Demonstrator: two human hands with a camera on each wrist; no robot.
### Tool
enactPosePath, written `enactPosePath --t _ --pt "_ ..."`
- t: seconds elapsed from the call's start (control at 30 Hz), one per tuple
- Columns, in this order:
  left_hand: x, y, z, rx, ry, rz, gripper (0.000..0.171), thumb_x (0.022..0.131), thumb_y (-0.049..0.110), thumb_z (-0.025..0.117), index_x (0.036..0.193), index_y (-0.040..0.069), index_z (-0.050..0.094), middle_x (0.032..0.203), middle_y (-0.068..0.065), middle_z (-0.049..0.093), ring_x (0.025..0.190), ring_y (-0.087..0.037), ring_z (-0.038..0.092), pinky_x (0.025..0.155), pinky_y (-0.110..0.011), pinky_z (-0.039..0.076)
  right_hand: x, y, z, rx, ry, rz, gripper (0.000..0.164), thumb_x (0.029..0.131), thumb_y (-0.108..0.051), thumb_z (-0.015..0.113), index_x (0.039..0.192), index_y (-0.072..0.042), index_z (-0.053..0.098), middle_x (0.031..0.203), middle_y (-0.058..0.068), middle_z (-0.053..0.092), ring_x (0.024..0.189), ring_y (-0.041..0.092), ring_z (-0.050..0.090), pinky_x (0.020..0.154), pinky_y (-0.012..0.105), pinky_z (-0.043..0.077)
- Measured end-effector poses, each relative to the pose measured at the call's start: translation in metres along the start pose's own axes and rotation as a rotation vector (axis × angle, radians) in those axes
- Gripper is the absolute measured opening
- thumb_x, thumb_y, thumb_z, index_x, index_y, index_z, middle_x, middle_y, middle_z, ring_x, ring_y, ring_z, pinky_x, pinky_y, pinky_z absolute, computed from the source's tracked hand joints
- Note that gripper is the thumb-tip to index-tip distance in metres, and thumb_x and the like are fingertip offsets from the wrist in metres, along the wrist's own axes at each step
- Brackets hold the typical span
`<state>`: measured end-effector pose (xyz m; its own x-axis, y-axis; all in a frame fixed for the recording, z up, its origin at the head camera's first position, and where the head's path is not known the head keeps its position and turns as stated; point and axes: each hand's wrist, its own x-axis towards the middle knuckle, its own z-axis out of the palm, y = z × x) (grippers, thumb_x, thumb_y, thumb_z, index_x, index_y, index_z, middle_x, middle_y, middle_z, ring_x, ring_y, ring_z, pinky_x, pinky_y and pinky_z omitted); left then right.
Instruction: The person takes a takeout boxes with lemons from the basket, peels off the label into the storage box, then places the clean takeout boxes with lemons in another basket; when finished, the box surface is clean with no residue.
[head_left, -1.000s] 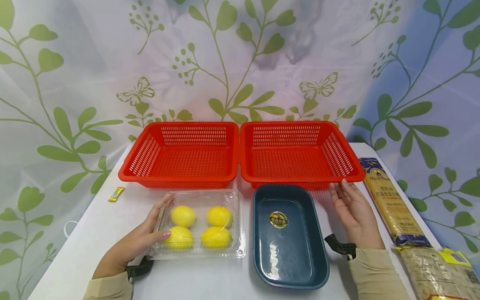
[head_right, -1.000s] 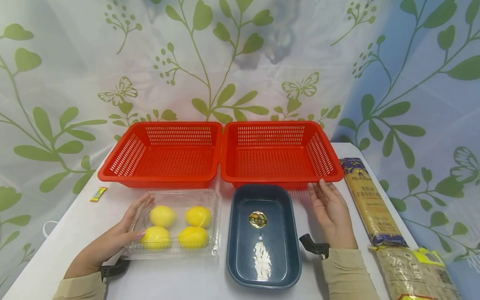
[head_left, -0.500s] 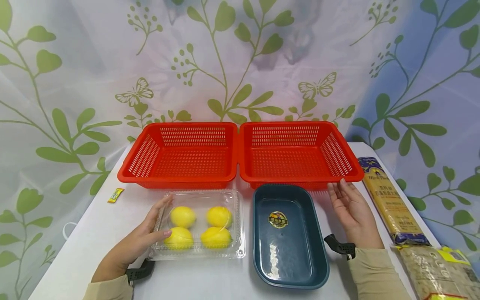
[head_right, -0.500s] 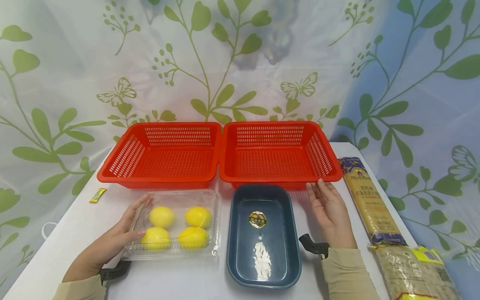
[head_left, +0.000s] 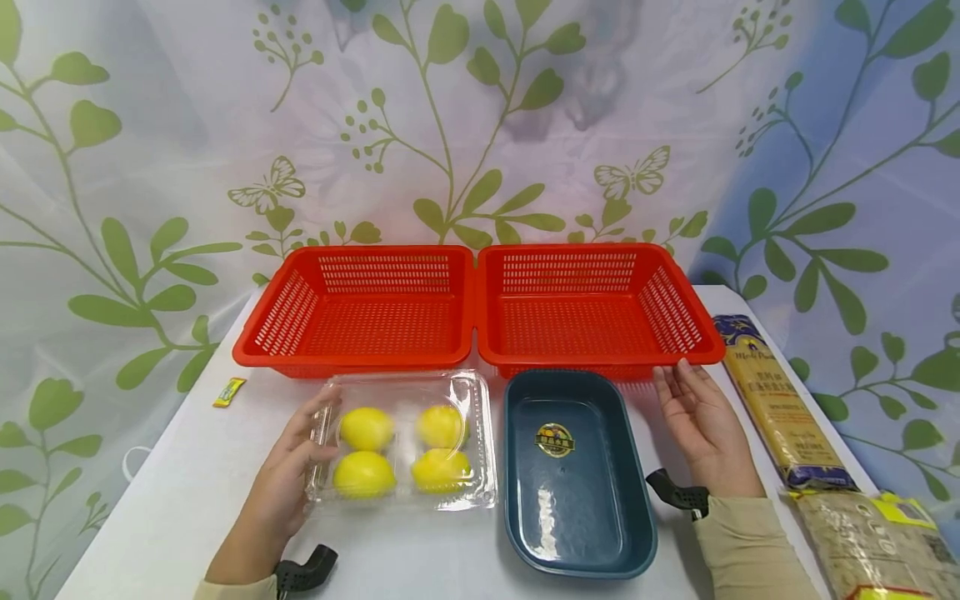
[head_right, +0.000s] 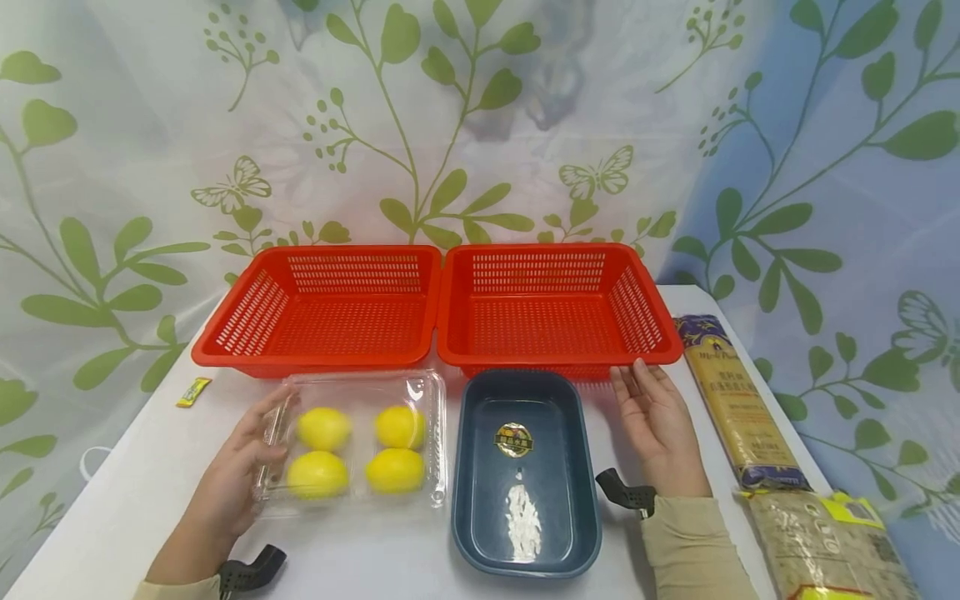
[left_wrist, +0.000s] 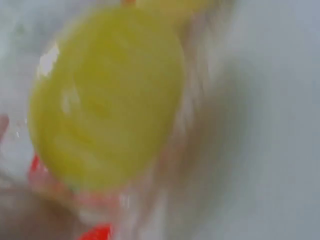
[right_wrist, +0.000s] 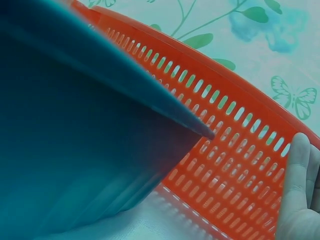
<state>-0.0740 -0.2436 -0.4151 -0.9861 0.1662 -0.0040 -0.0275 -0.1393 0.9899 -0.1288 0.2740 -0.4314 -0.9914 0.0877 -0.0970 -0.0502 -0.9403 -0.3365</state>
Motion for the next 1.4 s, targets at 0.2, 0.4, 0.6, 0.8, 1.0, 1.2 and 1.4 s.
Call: enactPosePath --t 0.2,0.4,0.6,0.8,1.0,1.2,1.4 --pt "-0.012 0.008 0.005 -0.259 0.141 0.039 0.07 0.084 -0.021 0.036 0.145 0.012 0.036 0.15 0.0 0.028 0.138 -0.019 0.018 0.106 -0.035 0.019 0.0 0.001 0.0 -0.016 -0.01 0.0 0.044 0.095 0.001 0.05 0.136 -0.011 0.042 0.127 0.008 0.049 0.117 0.019 0.046 0.1 0.034 0.035" --pt "-0.02 0.017 0.009 -0.366 0.243 -0.042 0.065 0.085 -0.019 0.04 0.143 0.012 0.041 0.149 -0.001 0.031 0.137 -0.023 0.021 0.096 -0.033 0.036 0.0 0.002 0.002 -0.012 0.002 -0.004 0.039 0.095 0.001 0.05 0.132 -0.009 0.044 0.125 0.008 0.048 0.115 0.019 0.047 0.1 0.033 0.035" --pt "-0.027 0.031 0.015 -0.446 0.289 -0.106 0.063 0.087 -0.017 0.038 0.143 0.013 0.041 0.149 -0.003 0.031 0.134 -0.027 0.027 0.095 -0.045 0.037 -0.001 0.003 0.001 -0.01 -0.014 0.003 0.041 0.096 0.0 0.049 0.135 -0.01 0.044 0.124 0.009 0.049 0.116 0.019 0.047 0.1 0.033 0.035" --pt "-0.034 0.049 0.019 -0.455 0.259 -0.029 0.062 0.087 -0.017 0.037 0.142 0.01 0.042 0.148 -0.006 0.031 0.132 -0.027 0.033 0.093 -0.043 0.037 0.0 0.003 0.002 -0.008 -0.026 0.007 0.044 0.095 0.0 0.049 0.137 -0.011 0.043 0.125 0.009 0.05 0.117 0.019 0.047 0.1 0.034 0.035" --pt "-0.029 0.07 0.02 -0.549 0.155 0.037 0.058 0.092 -0.012 0.03 0.146 0.01 0.035 0.151 -0.011 0.022 0.132 -0.032 0.031 0.091 -0.045 0.036 0.0 0.002 0.002 -0.021 -0.032 -0.003 0.042 0.095 0.0 0.049 0.136 -0.009 0.044 0.125 0.009 0.049 0.114 0.02 0.048 0.101 0.034 0.035" --pt "-0.009 0.09 0.026 -0.55 0.185 0.059 0.05 0.097 -0.005 0.036 0.144 0.013 0.039 0.149 -0.01 0.025 0.13 -0.029 0.036 0.091 -0.043 0.038 0.0 0.0 -0.001 -0.014 -0.034 0.004 0.044 0.096 -0.001 0.047 0.138 -0.011 0.043 0.126 0.008 0.05 0.117 0.019 0.045 0.101 0.034 0.035" --pt "0.013 0.101 0.034 -0.577 0.171 0.07 0.047 0.097 -0.004 0.038 0.142 0.01 0.042 0.148 -0.01 0.029 0.13 -0.03 0.036 0.087 -0.034 0.044 -0.002 0.0 -0.003 -0.011 -0.033 0.0 0.045 0.096 -0.001 0.048 0.139 -0.011 0.042 0.128 0.008 0.047 0.118 0.019 0.045 0.101 0.034 0.035"
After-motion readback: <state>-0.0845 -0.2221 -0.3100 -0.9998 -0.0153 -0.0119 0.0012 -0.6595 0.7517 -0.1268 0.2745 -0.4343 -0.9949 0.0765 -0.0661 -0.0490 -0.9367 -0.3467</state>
